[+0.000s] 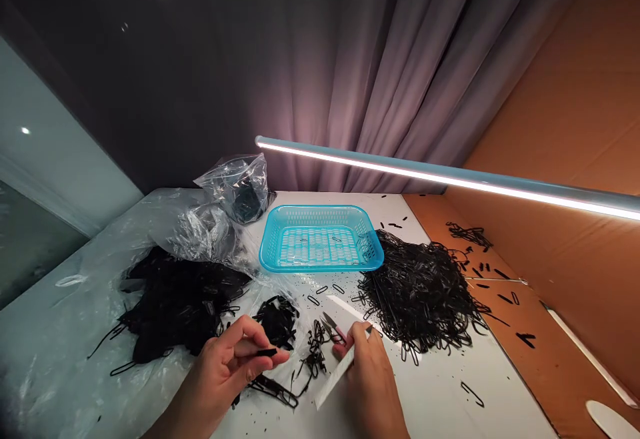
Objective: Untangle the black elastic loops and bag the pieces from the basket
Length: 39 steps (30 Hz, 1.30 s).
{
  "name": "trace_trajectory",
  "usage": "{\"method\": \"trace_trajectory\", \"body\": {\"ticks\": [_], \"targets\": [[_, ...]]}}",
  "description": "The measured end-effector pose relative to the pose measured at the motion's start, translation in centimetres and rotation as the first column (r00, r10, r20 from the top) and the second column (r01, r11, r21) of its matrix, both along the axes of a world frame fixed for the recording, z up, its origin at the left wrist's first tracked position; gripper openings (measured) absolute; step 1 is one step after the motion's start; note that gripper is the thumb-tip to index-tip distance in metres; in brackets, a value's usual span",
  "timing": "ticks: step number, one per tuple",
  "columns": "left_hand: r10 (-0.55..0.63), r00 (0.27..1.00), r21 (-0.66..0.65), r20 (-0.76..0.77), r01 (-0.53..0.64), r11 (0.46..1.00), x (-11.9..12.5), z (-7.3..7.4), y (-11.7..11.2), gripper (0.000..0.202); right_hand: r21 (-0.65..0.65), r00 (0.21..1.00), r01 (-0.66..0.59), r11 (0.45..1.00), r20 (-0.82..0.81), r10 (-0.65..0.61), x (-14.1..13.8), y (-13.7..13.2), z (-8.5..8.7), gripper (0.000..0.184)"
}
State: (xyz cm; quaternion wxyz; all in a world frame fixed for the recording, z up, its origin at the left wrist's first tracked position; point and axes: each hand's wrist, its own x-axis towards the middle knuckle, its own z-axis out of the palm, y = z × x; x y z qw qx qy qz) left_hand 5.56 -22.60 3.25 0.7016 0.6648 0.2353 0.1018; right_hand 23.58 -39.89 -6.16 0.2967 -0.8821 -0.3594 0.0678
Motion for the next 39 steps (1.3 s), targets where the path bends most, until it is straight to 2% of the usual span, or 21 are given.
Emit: {"method": "trace_trajectory", "body": {"ticks": [3,6,9,12,15,17,20,26,32,39], "targets": [[-0.003,1.0,-0.008,-0.005,0.003,1.0,0.0,0.0,0.1,0.022,0.006,0.99,0.014,1.0,-0.142,-0.013,1.2,-0.3,0.0,0.009],[-0.008,1.0,-0.022,-0.003,0.008,1.0,-0.1,0.0,0.2,0.022,0.054,0.978,0.007,0.999,-0.209,0.004,2.3,-1.0,0.3,0.01],[-0.002,1.0,-0.032,-0.013,0.002,0.999,-0.2,-0.1,0.2,0.025,0.181,0.952,0.0,0.983,-0.301,0.056,2.4,-1.6,1.5,0.021],[0.027,0.999,-0.026,-0.045,-0.029,0.999,0.0,-0.4,0.2,0.027,0.368,0.892,-0.005,0.93,-0.419,0.171,1.3,-1.4,3.4,0.026],[0.036,0.996,-0.002,-0.081,-0.036,0.999,0.3,-0.7,0.2,0.028,0.467,0.86,-0.148,0.872,-0.374,0.346,-0.4,-0.6,5.1,0.025],[0.028,0.994,0.017,-0.102,-0.027,1.0,0.6,-0.9,0.2,0.028,0.504,0.836,-0.237,0.83,-0.329,0.439,-1.4,0.0,5.5,0.028],[0.022,0.992,0.047,-0.124,-0.017,0.999,0.7,-1.3,0.3,0.028,0.554,0.83,-0.275,0.786,-0.275,0.485,-2.4,0.7,5.4,0.028],[-0.007,0.991,0.11,-0.134,0.022,0.994,0.3,-1.3,0.7,0.025,0.556,0.813,-0.35,0.754,-0.22,0.54,-2.5,1.2,6.1,0.029],[-0.049,0.987,0.201,-0.155,0.08,0.976,0.5,0.0,0.8,0.026,0.448,0.848,-0.358,0.819,-0.212,0.486,-2.5,1.4,6.9,0.023],[-0.07,0.984,0.296,-0.161,0.116,0.948,0.9,0.0,0.8,0.024,0.401,0.874,-0.375,0.836,-0.147,0.463,-2.5,1.3,6.9,0.021]]}}
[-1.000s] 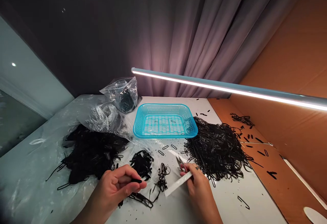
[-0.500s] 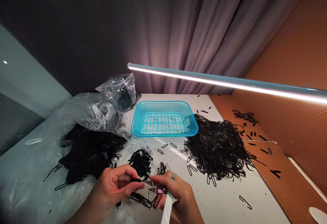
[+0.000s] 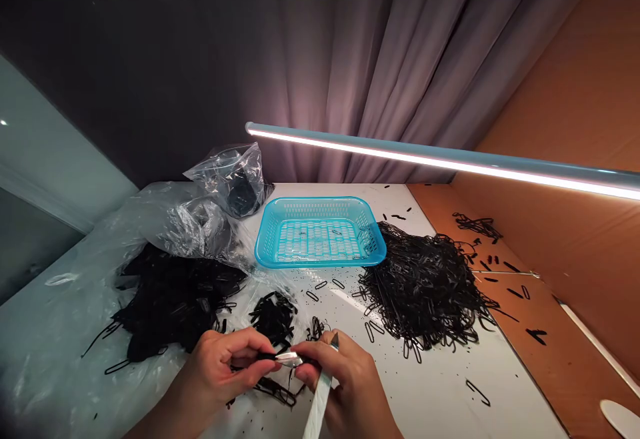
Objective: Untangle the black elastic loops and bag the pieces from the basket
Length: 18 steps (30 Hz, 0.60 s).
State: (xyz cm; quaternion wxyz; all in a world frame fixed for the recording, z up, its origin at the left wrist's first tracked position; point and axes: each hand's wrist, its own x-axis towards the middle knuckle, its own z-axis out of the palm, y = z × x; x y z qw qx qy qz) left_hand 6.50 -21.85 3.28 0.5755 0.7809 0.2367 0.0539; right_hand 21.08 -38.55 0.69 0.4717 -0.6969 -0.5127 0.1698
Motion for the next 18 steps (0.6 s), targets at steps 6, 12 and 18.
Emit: {"method": "trace_trajectory", "body": {"ticks": [6,12,18], "targets": [[-0.029,1.0,0.015,0.0,0.029,0.999,-0.06,-0.32,0.13,0.024,-0.038,1.0,0.009,0.999,0.017,-0.008,0.07,0.14,-0.41,0.022],[-0.031,0.999,0.042,0.011,0.031,0.999,-0.2,-0.66,0.17,0.023,-0.036,1.0,-0.004,0.999,-0.01,0.004,-0.07,0.23,-0.44,0.023],[-0.043,0.999,0.11,0.005,0.042,0.993,-0.44,-0.58,0.11,0.022,-0.064,1.0,-0.013,0.998,-0.012,0.012,-0.16,0.01,-0.4,0.023]]}}
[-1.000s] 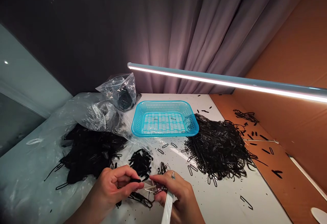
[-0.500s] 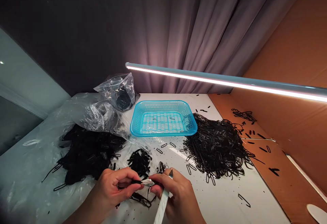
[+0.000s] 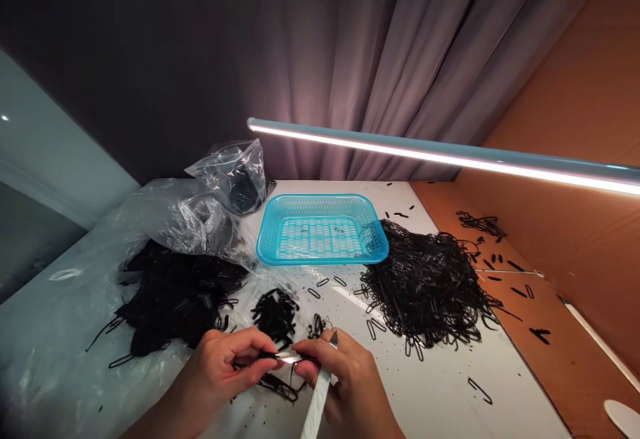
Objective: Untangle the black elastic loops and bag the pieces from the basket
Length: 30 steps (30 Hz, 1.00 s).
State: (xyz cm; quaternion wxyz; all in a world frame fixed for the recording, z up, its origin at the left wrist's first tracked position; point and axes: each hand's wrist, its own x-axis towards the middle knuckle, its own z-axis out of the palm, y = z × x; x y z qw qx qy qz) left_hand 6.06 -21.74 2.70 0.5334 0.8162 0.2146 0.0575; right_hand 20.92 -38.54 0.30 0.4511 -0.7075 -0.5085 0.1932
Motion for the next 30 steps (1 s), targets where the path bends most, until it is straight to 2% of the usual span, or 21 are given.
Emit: {"method": "trace_trajectory", "body": {"ticks": [10,16,24,30], "targets": [[-0.028,1.0,-0.013,-0.012,0.028,1.0,-0.2,0.0,0.0,0.022,-0.014,1.0,0.006,1.0,0.006,-0.006,-0.3,0.0,0.5,0.023],[-0.007,1.0,-0.023,-0.004,0.007,1.0,-0.4,-0.1,-0.1,0.023,0.063,1.0,0.024,0.998,0.017,-0.025,-0.6,0.2,-0.1,0.02],[-0.001,1.0,-0.051,-0.018,0.0,0.999,-0.5,0.0,-0.1,0.026,0.068,0.998,0.019,0.998,0.056,-0.023,-1.1,0.1,-0.4,0.019],[-0.013,1.0,-0.021,-0.022,0.013,1.0,-0.7,-0.3,0.0,0.025,0.08,0.998,0.041,0.996,0.049,-0.045,-1.6,0.1,-0.9,0.019]]}}
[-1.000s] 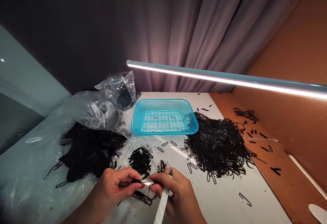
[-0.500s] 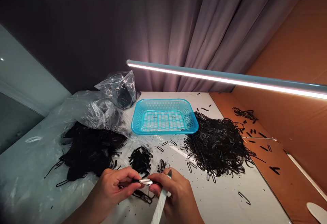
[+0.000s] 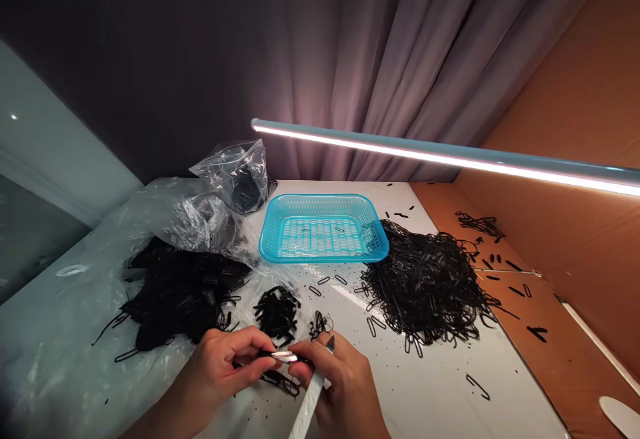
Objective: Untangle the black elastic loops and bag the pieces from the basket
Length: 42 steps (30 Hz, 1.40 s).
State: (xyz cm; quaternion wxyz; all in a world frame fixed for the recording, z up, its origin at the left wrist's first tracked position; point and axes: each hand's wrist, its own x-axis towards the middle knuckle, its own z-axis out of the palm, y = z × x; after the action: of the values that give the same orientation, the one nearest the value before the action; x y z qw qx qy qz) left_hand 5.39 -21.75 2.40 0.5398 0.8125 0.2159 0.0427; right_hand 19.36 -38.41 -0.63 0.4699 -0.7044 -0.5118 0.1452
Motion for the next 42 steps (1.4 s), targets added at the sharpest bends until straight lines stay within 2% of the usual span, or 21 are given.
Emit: {"method": "trace_trajectory", "body": {"ticks": [8,10,12,14,15,17,19,23,28,30,32,34,37,40,42], "targets": [[-0.003,1.0,0.017,-0.012,0.003,1.0,-0.4,-0.1,-0.4,0.019,0.1,0.997,0.065,0.993,-0.041,-0.062,-1.2,-0.1,-0.9,0.015],[-0.027,1.0,0.098,-0.015,0.029,0.995,-0.3,-0.3,-0.2,0.014,0.085,0.99,0.107,0.991,-0.105,-0.098,-0.8,-0.2,-1.1,0.016],[-0.051,0.999,0.288,0.002,0.048,0.956,0.0,-0.6,0.3,0.008,0.013,0.974,0.196,0.98,-0.116,-0.193,0.5,-0.6,-1.4,0.018],[-0.046,0.998,0.493,0.042,0.019,0.87,0.6,-1.2,1.0,0.011,-0.053,0.936,0.35,0.935,0.001,-0.351,2.6,-1.2,-2.0,0.023],[-0.03,0.998,0.556,0.06,-0.008,0.831,0.9,-1.6,1.3,0.013,-0.064,0.892,0.447,0.892,0.109,-0.439,3.8,-1.6,-2.4,0.027],[-0.005,0.996,0.617,0.084,-0.048,0.786,1.6,-2.3,2.0,0.015,-0.091,0.776,0.591,0.801,0.334,-0.535,6.2,-2.6,-3.3,0.033],[-0.002,0.995,0.645,0.1,-0.063,0.761,2.4,-3.1,2.5,0.015,-0.099,0.687,0.66,0.745,0.482,-0.545,8.2,-3.5,-4.2,0.039],[-0.017,0.991,0.675,0.134,-0.079,0.734,3.4,-4.0,3.3,0.017,-0.034,0.614,0.673,0.739,0.583,-0.532,9.7,-4.4,-5.1,0.052],[-0.006,0.983,0.667,0.184,-0.121,0.736,2.7,-3.3,4.3,0.018,0.085,0.61,0.682,0.726,0.481,-0.629,9.6,-4.5,-4.5,0.052],[0.001,0.982,0.664,0.19,-0.129,0.737,1.9,-2.8,4.5,0.03,0.098,0.608,0.693,0.714,0.453,-0.652,9.6,-4.8,-4.1,0.05],[-0.02,0.983,0.662,0.185,-0.109,0.742,0.9,-2.4,4.2,0.034,0.101,0.597,0.71,0.696,0.437,-0.673,9.8,-5.2,-3.8,0.05],[-0.082,0.982,0.66,0.169,-0.051,0.749,-0.1,-2.0,3.6,0.026,0.11,0.591,0.725,0.679,0.408,-0.696,9.9,-5.7,-3.4,0.048],[-0.218,0.968,0.67,0.123,0.081,0.738,-1.4,-1.6,2.1,0.012,0.155,0.647,0.704,0.693,0.261,-0.716,9.6,-5.9,-2.6,0.039],[-0.308,0.949,0.693,0.063,0.181,0.698,-1.9,-1.6,0.6,0.015,0.197,0.706,0.674,0.712,0.115,-0.699,8.0,-5.3,-1.8,0.032],[-0.333,0.943,0.703,0.023,0.221,0.676,-1.9,-1.9,-0.1,0.019,0.194,0.752,0.64,0.744,0.045,-0.658,6.3,-4.5,-1.3,0.029]]}}
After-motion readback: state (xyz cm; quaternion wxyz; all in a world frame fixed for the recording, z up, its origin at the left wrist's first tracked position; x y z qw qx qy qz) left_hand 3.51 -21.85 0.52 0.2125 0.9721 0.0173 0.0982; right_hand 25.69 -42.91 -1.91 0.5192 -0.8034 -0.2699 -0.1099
